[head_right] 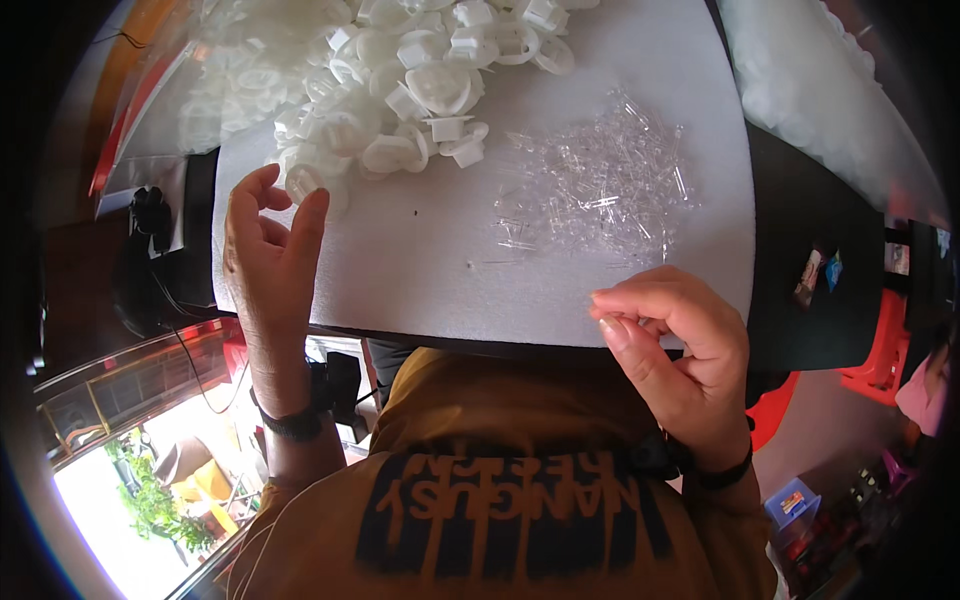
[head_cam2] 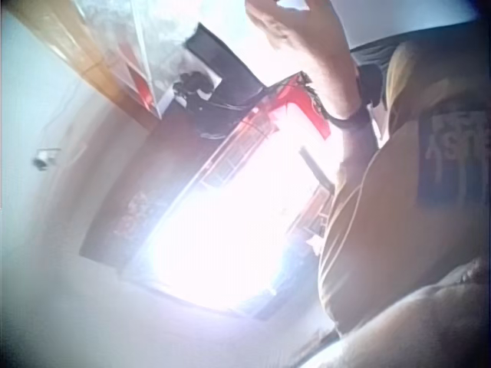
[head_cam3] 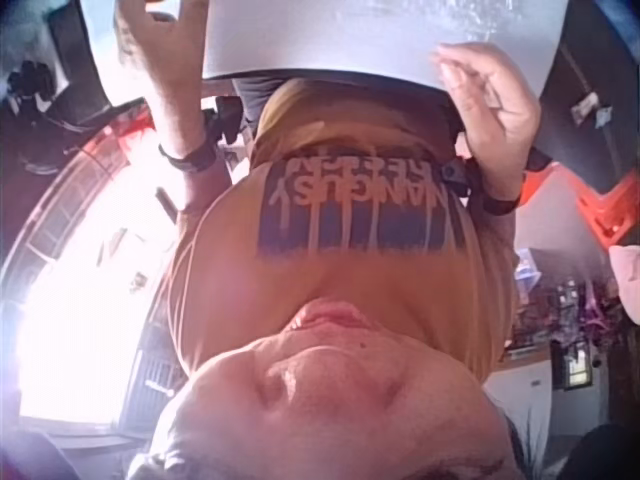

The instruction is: Assembling small clear pins into white circular plastic housings at a manufacturing workstation.

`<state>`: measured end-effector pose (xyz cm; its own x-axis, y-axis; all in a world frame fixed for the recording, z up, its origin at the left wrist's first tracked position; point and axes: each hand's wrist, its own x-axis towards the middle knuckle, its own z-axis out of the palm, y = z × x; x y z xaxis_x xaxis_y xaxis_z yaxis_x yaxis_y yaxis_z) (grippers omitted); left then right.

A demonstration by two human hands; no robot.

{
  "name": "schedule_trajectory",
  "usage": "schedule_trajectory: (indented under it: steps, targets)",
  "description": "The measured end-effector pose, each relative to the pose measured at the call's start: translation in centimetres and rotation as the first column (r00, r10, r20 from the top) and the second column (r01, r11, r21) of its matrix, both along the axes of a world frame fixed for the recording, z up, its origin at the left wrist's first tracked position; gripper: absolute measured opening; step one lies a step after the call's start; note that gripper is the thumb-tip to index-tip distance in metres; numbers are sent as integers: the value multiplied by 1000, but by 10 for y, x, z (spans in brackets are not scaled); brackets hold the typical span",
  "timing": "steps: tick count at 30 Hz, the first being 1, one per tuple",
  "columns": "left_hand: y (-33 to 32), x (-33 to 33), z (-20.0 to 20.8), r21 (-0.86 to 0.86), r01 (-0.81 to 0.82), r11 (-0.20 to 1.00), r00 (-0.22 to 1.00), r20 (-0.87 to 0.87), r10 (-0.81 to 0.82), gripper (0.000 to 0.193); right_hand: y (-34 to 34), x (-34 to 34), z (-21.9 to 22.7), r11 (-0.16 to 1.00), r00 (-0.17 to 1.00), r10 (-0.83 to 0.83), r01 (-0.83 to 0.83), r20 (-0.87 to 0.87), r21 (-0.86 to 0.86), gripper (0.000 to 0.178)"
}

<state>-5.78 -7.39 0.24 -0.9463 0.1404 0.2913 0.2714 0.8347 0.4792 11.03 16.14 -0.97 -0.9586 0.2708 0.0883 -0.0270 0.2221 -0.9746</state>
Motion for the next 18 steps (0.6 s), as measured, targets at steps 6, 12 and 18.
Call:
schedule_trajectory:
  steps: [6,12,18]
  targets:
    - [-2,-4,-5,5,66,998,996,-54,-65,37,0,1,1,1000,1000,-9,9,0,-17,14]
    - [11,35,12,368,352,861,909,88,-409,41,0,2,10,978,998,55,-56,-10,-201,18]
    - [36,66,18,909,-4,417,260,403,-877,43,-7,-8,20,951,979,199,-204,-47,-231,38]
